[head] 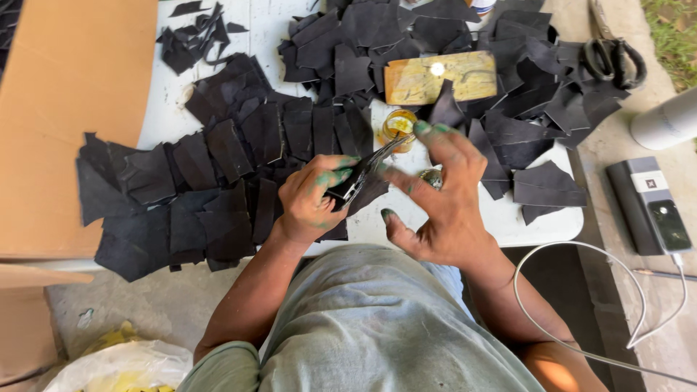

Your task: The person applies a yellow substance from a small jar onto black fabric pieces and presses them together. They repeatedly pick up pieces, apply the substance, and stack them on a white table outdoors.

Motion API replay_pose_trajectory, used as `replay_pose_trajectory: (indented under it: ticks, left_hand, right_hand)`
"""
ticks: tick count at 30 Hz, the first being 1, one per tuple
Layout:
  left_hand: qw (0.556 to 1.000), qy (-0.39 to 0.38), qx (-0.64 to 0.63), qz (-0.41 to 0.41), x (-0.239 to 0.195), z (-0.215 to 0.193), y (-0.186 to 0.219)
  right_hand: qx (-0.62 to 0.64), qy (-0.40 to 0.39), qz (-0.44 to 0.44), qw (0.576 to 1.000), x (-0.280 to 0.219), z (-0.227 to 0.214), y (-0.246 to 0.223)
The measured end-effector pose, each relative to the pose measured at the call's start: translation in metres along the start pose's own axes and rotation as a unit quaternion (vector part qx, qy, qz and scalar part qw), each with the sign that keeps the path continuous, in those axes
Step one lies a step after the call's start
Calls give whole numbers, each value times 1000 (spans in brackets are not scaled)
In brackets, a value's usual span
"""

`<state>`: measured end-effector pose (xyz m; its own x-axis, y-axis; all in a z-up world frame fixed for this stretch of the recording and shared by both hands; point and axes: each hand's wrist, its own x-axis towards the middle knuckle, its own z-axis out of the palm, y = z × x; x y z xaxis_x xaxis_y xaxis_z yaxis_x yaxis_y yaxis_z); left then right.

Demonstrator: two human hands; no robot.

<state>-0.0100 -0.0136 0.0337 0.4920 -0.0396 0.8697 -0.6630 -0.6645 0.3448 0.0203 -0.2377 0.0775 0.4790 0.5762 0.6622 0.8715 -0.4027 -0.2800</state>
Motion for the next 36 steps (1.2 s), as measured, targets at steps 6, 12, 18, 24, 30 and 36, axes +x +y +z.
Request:
replay_pose_trajectory:
  ticks: [6, 12, 18, 24, 30, 36]
  left_hand:
    - [1000, -4, 0, -7, 2, -1, -4]
    - [1000, 4, -13, -26, 0, -2, -8]
    - [996, -17, -84, -39, -5, -2, -14]
    - [926, 56, -220, -302, 1, -30, -54]
    - [918, 46, -214, -331, 31, -137, -92]
    - [915, 57, -149, -371, 42, -254, -98]
  right_hand:
    - [69, -4, 8, 998, 0, 12, -11]
    - [176, -29, -70, 981, -2, 17, -22]
    - [69, -41, -36, 996, 4, 24, -24]
    - [216, 114, 22, 970, -8, 21, 8]
    - [319, 177, 92, 927, -39, 7, 64]
    - [298, 181, 113, 930, -55, -3, 98]
